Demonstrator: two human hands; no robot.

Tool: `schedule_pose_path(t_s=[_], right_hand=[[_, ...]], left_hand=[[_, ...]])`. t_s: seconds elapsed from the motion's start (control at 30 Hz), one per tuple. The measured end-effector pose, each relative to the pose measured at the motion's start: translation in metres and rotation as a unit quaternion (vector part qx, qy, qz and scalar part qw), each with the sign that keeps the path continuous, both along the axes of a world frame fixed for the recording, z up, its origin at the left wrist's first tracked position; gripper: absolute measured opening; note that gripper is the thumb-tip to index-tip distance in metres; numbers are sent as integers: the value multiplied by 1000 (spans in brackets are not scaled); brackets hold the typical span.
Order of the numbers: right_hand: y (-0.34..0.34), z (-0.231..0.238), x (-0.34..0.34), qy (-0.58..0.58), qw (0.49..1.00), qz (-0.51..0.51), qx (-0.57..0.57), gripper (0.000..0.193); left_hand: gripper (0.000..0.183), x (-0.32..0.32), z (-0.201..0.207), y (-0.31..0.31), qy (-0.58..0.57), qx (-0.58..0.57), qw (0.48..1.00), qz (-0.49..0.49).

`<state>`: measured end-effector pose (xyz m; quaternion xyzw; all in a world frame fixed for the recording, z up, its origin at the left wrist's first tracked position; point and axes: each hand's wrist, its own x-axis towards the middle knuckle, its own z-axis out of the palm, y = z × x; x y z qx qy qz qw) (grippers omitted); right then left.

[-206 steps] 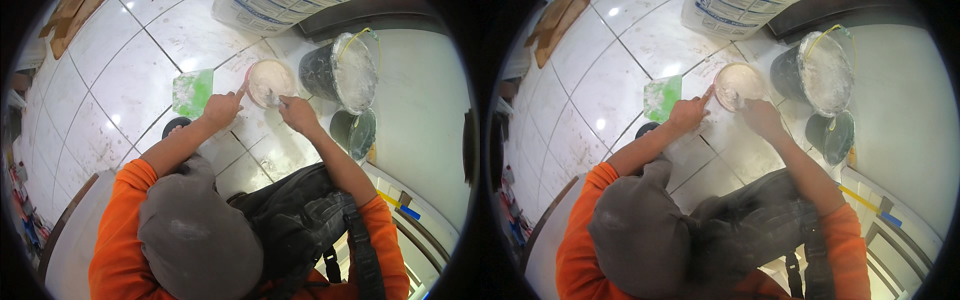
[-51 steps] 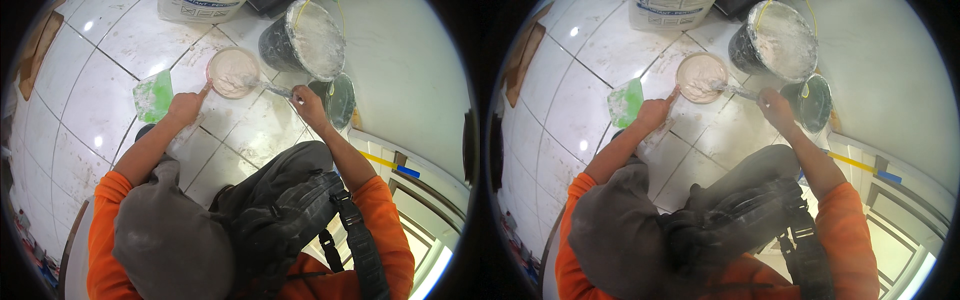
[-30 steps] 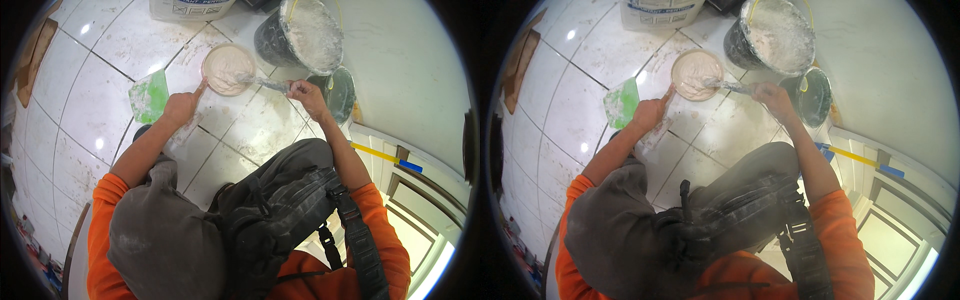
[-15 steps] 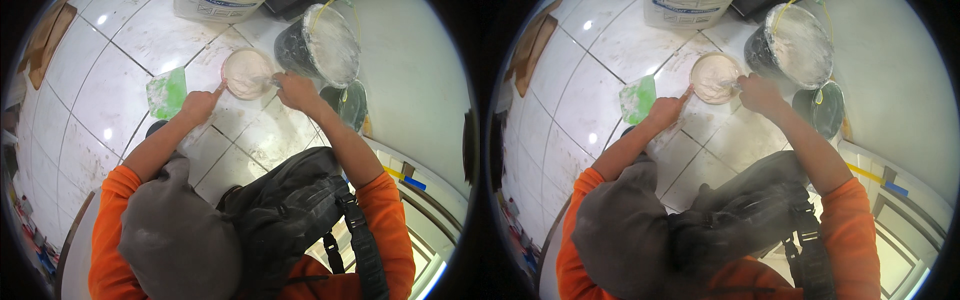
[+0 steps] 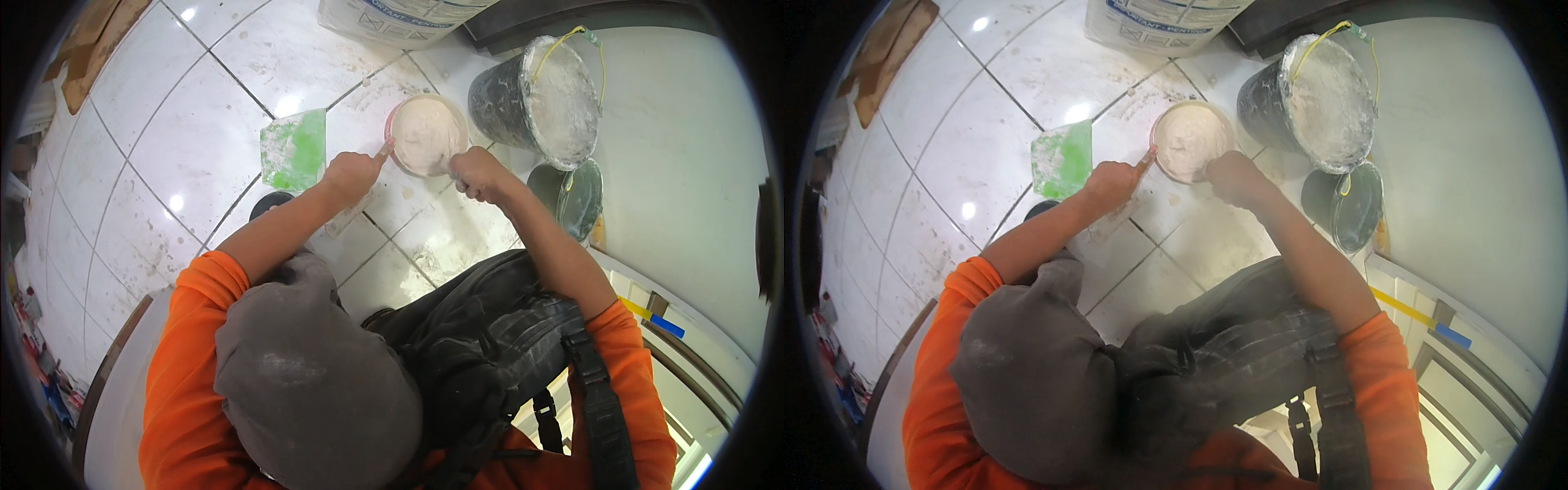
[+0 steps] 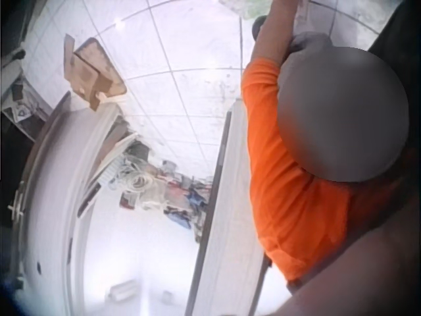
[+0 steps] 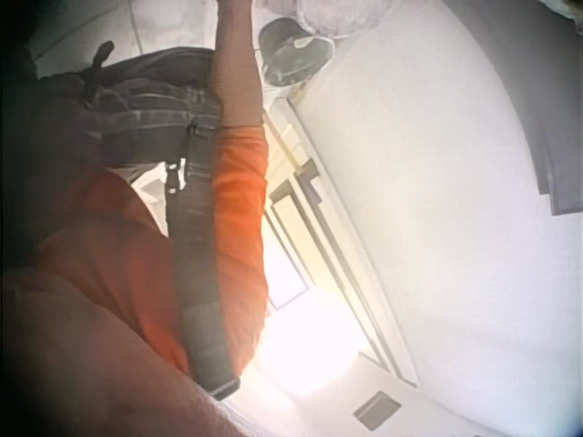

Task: The person scoops white powder from a bag into a bucket, then uses a trowel to mix the contents. They transfer some mixture between buckets and continue stirring.

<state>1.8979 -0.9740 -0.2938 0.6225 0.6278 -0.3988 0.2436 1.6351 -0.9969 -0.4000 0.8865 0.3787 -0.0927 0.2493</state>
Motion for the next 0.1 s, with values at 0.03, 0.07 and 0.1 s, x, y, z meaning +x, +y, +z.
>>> schedule_pose_path(t_s=[0.03,0.07,0.1], right_hand=[[3,-16,12,73,986,-138,-60,39],[8,-25,17,134,944,-279,-112,46],[9,-32,25,134,945,-278,-111,46]], left_hand=[[104,2,0,0,4,-4,1000,-2],[105,3,3,1,13,-8,1000,-1],[106,3,6,2,22,-12,1000,1]])
